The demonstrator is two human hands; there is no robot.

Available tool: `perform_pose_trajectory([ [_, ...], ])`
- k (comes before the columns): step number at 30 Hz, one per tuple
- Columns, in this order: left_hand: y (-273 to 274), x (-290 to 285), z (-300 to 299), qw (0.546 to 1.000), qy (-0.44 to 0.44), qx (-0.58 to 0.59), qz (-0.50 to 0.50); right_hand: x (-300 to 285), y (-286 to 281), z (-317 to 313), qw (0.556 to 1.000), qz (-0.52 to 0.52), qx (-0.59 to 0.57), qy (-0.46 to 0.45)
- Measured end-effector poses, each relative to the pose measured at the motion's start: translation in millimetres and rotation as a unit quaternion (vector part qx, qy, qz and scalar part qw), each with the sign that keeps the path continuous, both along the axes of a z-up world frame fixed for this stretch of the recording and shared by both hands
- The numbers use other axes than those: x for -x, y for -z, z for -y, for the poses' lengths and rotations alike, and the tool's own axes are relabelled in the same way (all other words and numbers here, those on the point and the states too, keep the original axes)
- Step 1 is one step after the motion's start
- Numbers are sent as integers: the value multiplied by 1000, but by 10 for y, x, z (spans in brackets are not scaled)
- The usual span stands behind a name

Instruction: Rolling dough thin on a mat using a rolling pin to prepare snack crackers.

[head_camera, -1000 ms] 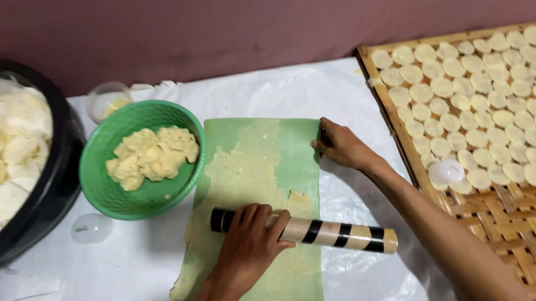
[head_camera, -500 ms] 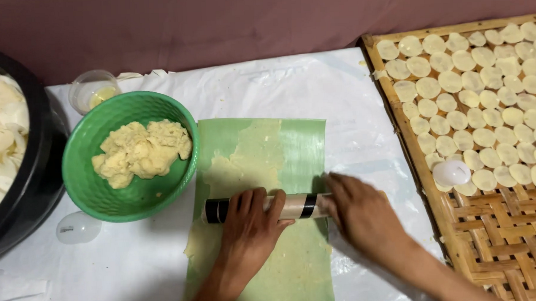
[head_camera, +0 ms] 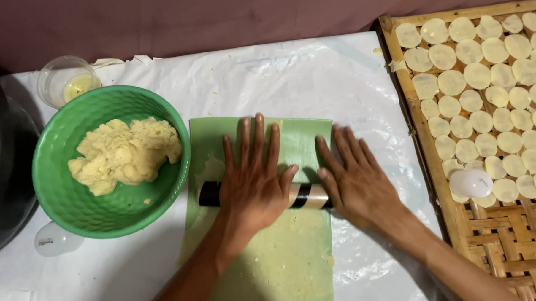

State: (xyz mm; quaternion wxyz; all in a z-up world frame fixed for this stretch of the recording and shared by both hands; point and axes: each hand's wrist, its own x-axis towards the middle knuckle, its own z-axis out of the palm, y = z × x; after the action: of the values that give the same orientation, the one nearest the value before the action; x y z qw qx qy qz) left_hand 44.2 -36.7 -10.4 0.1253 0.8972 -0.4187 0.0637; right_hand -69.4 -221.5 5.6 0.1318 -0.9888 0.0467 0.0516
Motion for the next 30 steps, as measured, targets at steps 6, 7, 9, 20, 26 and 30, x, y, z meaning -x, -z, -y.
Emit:
perform_pose_trajectory([
  [6,-220,-283,191,998,-20,57,-37,-302,-63,180,994,81,33,69],
  [7,-207,-327,226,997,-19,62,-30,-358,-73,213,993,88,38,70],
  [9,-176,-404,279,974,-6,195,118,-461,-84,263,978,177,3,107],
  [20,69,88,-419,975,162,98,114,-31,-50,30,940,336,40,41],
  [26,-191,607,-681,986,136,82,50,796,57,-441,967,254,10,-24],
  [30,51,772,-687,990,88,58,96,806,190,-463,961,250,114,-38],
])
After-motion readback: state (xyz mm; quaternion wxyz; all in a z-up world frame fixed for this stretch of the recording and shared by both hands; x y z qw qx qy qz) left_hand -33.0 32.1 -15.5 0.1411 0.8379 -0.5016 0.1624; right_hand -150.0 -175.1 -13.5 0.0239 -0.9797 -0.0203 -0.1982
